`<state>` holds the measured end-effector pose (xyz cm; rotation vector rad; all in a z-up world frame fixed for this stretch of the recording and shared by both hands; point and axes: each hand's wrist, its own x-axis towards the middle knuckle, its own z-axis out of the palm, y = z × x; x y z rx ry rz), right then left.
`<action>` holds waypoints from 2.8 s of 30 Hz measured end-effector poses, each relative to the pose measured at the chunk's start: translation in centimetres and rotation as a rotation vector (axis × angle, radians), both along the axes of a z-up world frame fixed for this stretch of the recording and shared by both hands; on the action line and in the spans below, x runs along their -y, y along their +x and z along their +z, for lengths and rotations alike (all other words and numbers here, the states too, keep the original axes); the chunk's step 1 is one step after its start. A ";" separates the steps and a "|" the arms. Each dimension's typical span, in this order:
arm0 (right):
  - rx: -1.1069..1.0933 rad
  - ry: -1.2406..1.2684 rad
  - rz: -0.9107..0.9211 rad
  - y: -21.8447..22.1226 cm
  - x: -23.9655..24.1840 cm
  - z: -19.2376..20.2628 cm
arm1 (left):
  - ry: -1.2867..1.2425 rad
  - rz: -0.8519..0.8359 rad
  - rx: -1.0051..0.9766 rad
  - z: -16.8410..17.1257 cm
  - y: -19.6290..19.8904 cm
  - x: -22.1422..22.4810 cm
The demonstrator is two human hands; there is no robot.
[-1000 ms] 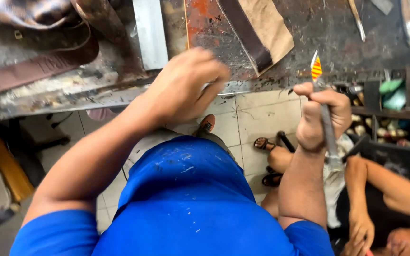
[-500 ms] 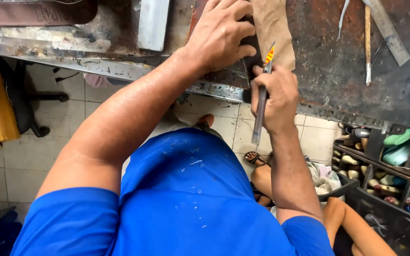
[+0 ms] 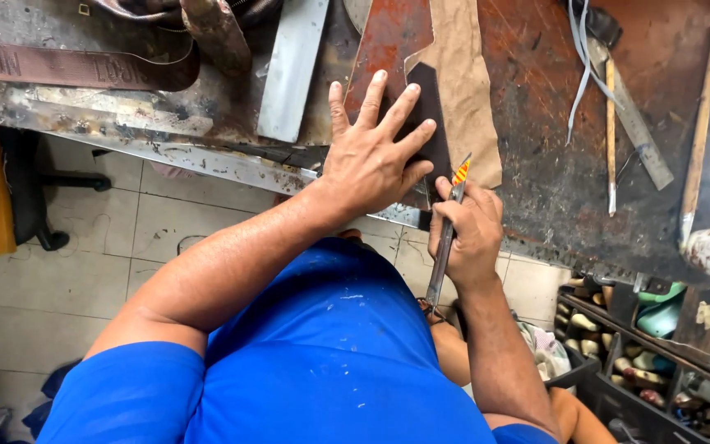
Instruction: Tracing and cutting leather pieces using a template and a sharp tool on a workbench
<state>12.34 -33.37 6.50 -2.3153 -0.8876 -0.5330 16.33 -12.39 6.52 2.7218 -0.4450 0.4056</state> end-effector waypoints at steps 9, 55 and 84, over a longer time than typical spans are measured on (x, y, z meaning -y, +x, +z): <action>-0.005 0.008 -0.009 0.3 0.0 -0.2 | -0.034 0.041 0.014 0.4 0.6 -0.1; -0.209 0.474 -0.128 -1.5 0.7 0.8 | -0.068 -0.062 -0.073 0.8 2.9 -0.7; -0.149 0.192 -0.175 -1.2 -0.3 0.8 | -0.088 -0.105 -0.112 0.7 2.4 -1.5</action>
